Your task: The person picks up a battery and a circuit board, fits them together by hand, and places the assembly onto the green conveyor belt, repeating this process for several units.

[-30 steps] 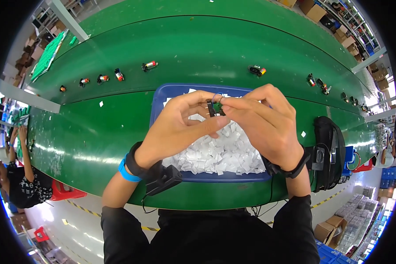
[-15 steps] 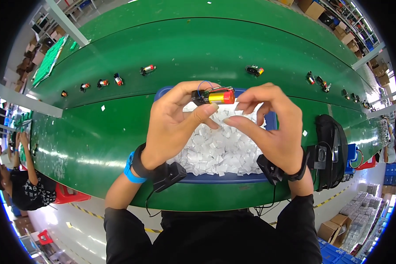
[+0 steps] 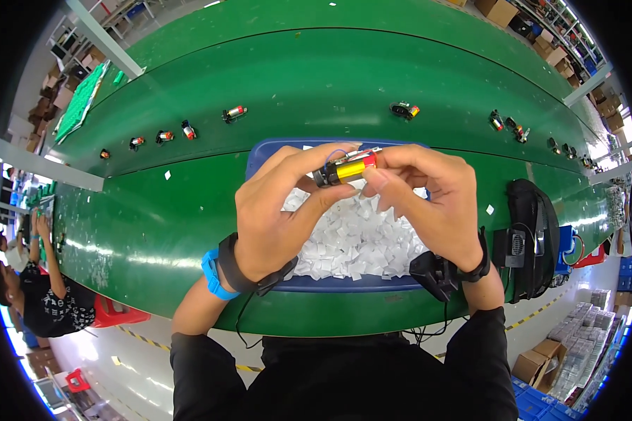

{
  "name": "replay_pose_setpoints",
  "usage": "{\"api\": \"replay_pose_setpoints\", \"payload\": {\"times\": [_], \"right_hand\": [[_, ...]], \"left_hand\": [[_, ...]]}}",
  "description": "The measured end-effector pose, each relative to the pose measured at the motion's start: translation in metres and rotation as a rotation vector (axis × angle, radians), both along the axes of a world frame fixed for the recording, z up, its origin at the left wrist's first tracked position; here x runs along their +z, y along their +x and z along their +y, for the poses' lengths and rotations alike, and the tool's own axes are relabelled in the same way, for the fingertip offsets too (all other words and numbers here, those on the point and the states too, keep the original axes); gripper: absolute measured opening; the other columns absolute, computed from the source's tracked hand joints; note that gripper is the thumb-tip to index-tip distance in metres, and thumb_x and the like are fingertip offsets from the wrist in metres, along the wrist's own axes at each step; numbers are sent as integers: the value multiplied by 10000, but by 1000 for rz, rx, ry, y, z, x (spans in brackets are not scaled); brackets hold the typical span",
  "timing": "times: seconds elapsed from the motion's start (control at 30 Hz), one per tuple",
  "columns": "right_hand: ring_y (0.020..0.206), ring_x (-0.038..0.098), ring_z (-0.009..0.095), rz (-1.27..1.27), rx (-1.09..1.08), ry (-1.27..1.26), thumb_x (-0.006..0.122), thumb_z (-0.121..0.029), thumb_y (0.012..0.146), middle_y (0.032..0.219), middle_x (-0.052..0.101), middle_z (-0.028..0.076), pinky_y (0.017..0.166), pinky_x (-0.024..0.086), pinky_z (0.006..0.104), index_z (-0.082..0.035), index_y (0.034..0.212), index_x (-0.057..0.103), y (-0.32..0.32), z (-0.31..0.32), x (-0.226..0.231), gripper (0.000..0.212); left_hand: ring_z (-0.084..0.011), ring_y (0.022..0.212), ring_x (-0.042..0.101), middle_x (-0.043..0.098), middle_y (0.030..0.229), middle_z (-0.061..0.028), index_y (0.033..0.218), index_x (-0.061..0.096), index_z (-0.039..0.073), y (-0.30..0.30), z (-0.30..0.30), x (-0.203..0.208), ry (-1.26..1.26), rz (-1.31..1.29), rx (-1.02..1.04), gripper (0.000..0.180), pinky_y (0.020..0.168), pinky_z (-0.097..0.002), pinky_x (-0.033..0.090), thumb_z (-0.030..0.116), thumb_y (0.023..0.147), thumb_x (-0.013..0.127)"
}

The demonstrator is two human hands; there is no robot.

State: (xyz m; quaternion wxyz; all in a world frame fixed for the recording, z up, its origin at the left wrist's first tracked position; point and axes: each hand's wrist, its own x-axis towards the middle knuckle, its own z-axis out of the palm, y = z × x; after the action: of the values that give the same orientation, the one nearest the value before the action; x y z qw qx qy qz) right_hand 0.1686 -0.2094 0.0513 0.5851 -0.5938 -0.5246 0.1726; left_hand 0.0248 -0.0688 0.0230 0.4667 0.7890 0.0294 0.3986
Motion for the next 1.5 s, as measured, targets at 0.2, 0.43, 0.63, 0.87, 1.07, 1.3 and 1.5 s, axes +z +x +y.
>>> {"api": "replay_pose_setpoints", "payload": {"times": [0.2, 0.43, 0.63, 0.87, 1.07, 1.3, 1.5], "right_hand": [[594, 647, 108, 144, 36, -58, 657, -99, 958, 799, 714, 104, 518, 502, 213, 39, 1088, 705, -3, -1, -1, 195], [574, 634, 107, 171, 77, -79, 635, -82, 970, 774, 708, 105, 503, 498, 226, 37, 1095, 715, -5, -2, 3, 190], [568, 631, 108, 186, 98, -75, 636, -74, 967, 742, 704, 104, 504, 498, 236, 54, 1048, 716, -8, -3, 0, 172], [531, 610, 130, -473, -169, 136, 749, -30, 832, 706, 683, 87, 482, 447, 236, 23, 1025, 736, -2, -4, -3, 200], [511, 586, 139, -680, -223, 208, 804, 30, 690, 635, 626, 56, 465, 403, 233, -1, 1078, 747, -12, -10, 6, 393], [493, 565, 130, -605, -146, 195, 762, 70, 678, 589, 588, 48, 478, 423, 230, 38, 1206, 687, -12, -9, 2, 534], [499, 575, 123, -574, -79, 174, 746, 79, 708, 610, 613, 51, 496, 442, 233, 48, 1263, 647, -16, -9, -4, 564]], "left_hand": [[-185, 752, 625, 716, 1106, -131, 1141, 684, 5, 2, 2, 5, 340, -65, 111, 452, 587, -255, 525, -29, 713, 824], [-211, 780, 643, 730, 1092, -102, 1118, 688, 16, 1, 1, 3, 589, -128, 240, 468, 644, -282, 536, -77, 678, 812], [-227, 806, 654, 730, 1063, -105, 1114, 684, 7, 1, 1, 3, 525, -126, 201, 445, 663, -289, 542, -110, 694, 775], [-176, 892, 656, 673, 1152, -159, 1187, 604, -35, 0, -9, 5, -536, -46, -140, 325, 647, -288, 578, -43, 877, 698], [-181, 958, 652, 631, 1205, -194, 1222, 559, -50, -1, -3, 1, -456, -121, -193, 315, 643, -290, 598, 16, 933, 667], [-186, 964, 665, 653, 1178, -179, 1207, 575, -46, -1, -5, 3, -419, -129, -131, 308, 657, -285, 597, 19, 924, 679], [-178, 932, 684, 683, 1138, -156, 1181, 597, -36, 1, -6, -1, -204, -164, -29, 287, 684, -274, 588, 15, 914, 688]]}}
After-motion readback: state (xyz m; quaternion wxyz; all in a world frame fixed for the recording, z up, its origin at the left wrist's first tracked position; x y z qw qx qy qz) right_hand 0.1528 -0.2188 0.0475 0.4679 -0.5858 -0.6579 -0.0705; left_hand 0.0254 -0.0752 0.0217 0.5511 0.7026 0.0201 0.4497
